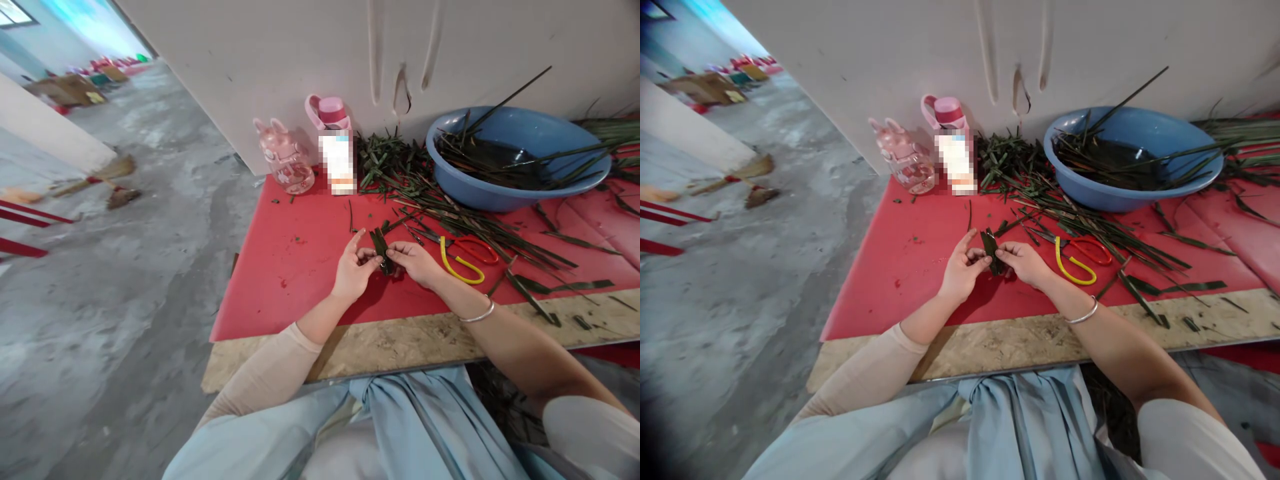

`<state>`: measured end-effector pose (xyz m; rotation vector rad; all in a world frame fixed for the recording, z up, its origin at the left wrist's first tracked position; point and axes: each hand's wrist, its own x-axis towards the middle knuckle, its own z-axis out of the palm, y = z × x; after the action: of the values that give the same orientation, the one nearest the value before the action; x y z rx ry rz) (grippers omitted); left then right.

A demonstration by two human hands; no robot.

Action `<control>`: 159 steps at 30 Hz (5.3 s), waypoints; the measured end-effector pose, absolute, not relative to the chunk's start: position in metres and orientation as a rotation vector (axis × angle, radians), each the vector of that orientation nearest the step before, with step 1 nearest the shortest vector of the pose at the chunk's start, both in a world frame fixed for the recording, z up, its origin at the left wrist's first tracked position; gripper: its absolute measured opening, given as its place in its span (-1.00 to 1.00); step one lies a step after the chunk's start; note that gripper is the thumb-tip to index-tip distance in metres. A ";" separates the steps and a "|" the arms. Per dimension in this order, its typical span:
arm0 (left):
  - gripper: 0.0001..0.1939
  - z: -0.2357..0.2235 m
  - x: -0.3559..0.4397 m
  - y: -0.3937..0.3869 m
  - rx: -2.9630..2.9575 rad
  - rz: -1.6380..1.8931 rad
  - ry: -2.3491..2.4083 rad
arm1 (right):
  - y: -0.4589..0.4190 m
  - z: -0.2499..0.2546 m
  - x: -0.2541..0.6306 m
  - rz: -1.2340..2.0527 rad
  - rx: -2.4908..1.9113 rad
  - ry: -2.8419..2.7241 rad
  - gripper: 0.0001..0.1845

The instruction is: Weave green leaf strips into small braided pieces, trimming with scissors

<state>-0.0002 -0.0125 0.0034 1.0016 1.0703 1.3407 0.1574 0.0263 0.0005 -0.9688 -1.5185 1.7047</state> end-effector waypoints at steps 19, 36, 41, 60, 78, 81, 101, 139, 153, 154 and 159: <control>-0.74 0.001 -0.002 -0.006 0.677 1.426 1.084 | 0.018 0.011 0.158 1.004 -0.852 -2.262 -0.82; -0.67 -0.006 -0.004 -0.003 1.012 1.326 1.097 | -0.002 0.058 0.199 0.786 -1.204 -2.382 -0.78; -0.69 -0.008 -0.003 -0.003 1.010 1.347 1.076 | -0.037 0.055 0.288 1.063 -1.741 -2.555 -0.63; -0.69 0.001 -0.003 -0.010 0.982 1.281 1.065 | 0.018 0.041 0.293 0.309 -1.876 -2.405 -0.41; -0.70 0.011 -0.005 -0.009 0.876 1.252 1.180 | 0.117 0.075 0.155 0.440 -1.240 -2.793 -0.57; -0.70 0.009 -0.006 -0.008 0.885 1.235 1.176 | 0.108 0.078 0.233 0.433 -1.407 -2.773 -0.54; -0.67 0.000 -0.006 -0.004 0.803 1.277 1.209 | 0.031 0.041 0.370 0.353 -1.870 -2.167 -0.45; -0.64 0.015 -0.009 -0.010 0.566 1.179 0.923 | 0.029 0.012 0.168 0.459 -1.272 -2.178 -0.71; -0.64 0.023 -0.012 -0.013 1.128 1.046 1.368 | 0.011 0.013 0.156 0.665 -1.007 -1.942 -0.42; -0.64 0.027 -0.020 -0.013 1.192 1.067 1.450 | 0.012 0.017 0.158 0.643 -0.998 -1.926 -0.40; -0.63 0.033 -0.088 -0.027 1.460 1.076 1.928 | 0.013 0.054 0.197 0.516 -1.005 -1.926 -0.40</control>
<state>-0.0884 -0.0270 0.0332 1.4604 1.9276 1.0760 0.1972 0.0129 0.0538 -1.0049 -1.9257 0.5161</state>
